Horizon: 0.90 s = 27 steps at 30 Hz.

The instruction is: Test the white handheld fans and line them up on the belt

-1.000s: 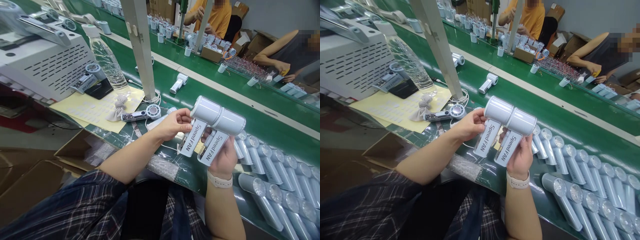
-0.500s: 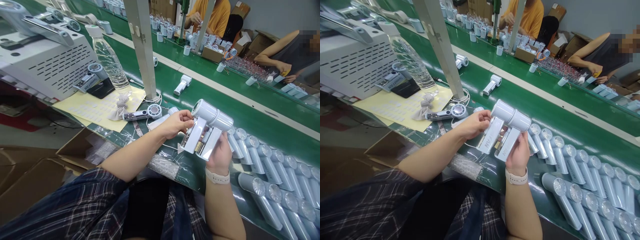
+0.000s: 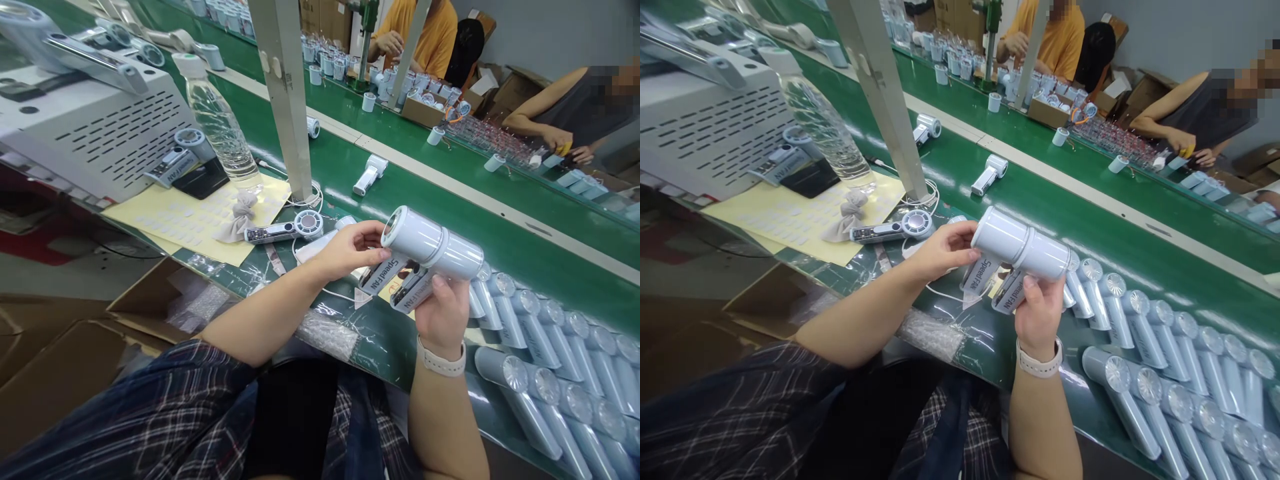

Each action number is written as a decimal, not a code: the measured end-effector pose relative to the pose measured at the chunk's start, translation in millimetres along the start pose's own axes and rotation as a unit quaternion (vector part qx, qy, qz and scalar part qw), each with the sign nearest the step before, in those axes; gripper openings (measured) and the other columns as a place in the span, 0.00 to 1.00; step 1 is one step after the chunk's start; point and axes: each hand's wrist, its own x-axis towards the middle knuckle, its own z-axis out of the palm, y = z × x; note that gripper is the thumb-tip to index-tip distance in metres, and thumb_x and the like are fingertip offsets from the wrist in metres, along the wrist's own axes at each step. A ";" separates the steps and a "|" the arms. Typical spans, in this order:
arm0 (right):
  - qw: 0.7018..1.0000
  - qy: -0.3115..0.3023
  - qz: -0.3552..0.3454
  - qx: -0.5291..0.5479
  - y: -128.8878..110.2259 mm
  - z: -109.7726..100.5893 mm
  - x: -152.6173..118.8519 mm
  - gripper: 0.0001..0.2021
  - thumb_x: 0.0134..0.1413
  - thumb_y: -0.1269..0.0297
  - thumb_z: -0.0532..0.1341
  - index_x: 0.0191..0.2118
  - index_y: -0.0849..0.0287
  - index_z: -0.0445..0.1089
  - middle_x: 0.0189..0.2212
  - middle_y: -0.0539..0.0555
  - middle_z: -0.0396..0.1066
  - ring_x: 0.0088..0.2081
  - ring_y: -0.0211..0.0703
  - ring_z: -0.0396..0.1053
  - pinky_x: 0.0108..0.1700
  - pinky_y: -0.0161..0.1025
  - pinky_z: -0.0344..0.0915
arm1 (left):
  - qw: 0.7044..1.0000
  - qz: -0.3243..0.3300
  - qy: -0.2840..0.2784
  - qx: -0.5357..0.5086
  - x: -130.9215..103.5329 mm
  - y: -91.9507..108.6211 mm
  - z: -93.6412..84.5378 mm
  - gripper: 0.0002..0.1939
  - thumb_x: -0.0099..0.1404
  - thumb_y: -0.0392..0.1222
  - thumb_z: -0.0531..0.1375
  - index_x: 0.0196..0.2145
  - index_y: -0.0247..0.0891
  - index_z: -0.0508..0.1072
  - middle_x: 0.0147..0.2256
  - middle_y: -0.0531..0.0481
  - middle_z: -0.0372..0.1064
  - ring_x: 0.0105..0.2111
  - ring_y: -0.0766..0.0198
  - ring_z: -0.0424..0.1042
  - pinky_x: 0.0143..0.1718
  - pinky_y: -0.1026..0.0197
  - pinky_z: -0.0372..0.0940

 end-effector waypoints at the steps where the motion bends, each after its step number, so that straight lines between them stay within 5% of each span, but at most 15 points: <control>1: 1.000 -0.006 -0.013 -0.023 -0.9 -2.6 0.4 0.23 0.47 0.62 0.73 0.51 0.51 0.73 0.46 0.51 0.79 0.49 0.49 0.75 0.57 0.51 0.71 | 1.000 0.021 -0.002 0.023 -0.5 0.5 0.0 0.25 0.54 0.53 0.74 0.44 0.36 0.77 0.41 0.44 0.78 0.41 0.57 0.77 0.44 0.56 0.71; 7: 0.973 -0.098 -0.159 -0.138 -9.5 -5.5 -4.4 0.32 0.37 0.69 0.79 0.51 0.49 0.71 0.52 0.55 0.77 0.58 0.57 0.73 0.66 0.62 0.63 | 0.958 0.220 0.049 0.176 0.0 3.6 1.1 0.12 0.63 0.47 0.70 0.43 0.43 0.82 0.53 0.42 0.78 0.64 0.47 0.68 0.66 0.41 0.61; 14: 0.953 -0.103 -0.235 -0.163 -4.9 -8.9 -6.4 0.35 0.39 0.68 0.78 0.55 0.41 0.71 0.59 0.54 0.70 0.61 0.59 0.70 0.61 0.66 0.69 | 0.902 0.330 0.136 0.242 -5.4 4.9 9.4 0.07 0.70 0.48 0.65 0.40 0.45 0.82 0.48 0.46 0.82 0.58 0.52 0.75 0.62 0.41 0.67; 18: 0.965 -0.094 -0.206 -0.133 -2.7 -9.2 -3.6 0.37 0.35 0.69 0.79 0.54 0.44 0.71 0.54 0.55 0.75 0.57 0.59 0.73 0.57 0.65 0.72 | 0.886 0.357 0.149 0.256 -7.2 2.2 12.8 0.05 0.69 0.43 0.65 0.41 0.46 0.82 0.47 0.47 0.82 0.55 0.54 0.77 0.60 0.43 0.70; 22: 0.973 -0.125 -0.155 -0.120 2.3 -9.0 -6.3 0.48 0.34 0.71 0.79 0.62 0.40 0.62 0.51 0.52 0.79 0.51 0.57 0.77 0.57 0.65 0.72 | 0.907 0.327 0.108 0.243 -2.4 -4.8 9.0 0.07 0.67 0.42 0.66 0.43 0.44 0.80 0.49 0.45 0.81 0.57 0.52 0.76 0.61 0.43 0.68; 24: 0.973 -0.131 -0.130 -0.140 0.9 -16.7 -9.1 0.54 0.33 0.73 0.80 0.67 0.39 0.57 0.51 0.51 0.79 0.50 0.56 0.78 0.58 0.63 0.71 | 0.929 0.303 0.051 0.205 -3.0 -4.2 6.2 0.20 0.62 0.43 0.70 0.52 0.44 0.77 0.51 0.43 0.79 0.55 0.51 0.76 0.59 0.45 0.69; 27: 0.978 -0.081 -0.107 -0.157 -14.5 -39.3 -10.5 0.51 0.24 0.75 0.83 0.60 0.43 0.69 0.49 0.52 0.79 0.51 0.59 0.77 0.55 0.56 0.75 | 0.967 0.225 -0.054 0.103 -16.3 9.0 4.2 0.38 0.47 0.48 0.79 0.55 0.45 0.74 0.51 0.41 0.76 0.49 0.49 0.77 0.52 0.48 0.73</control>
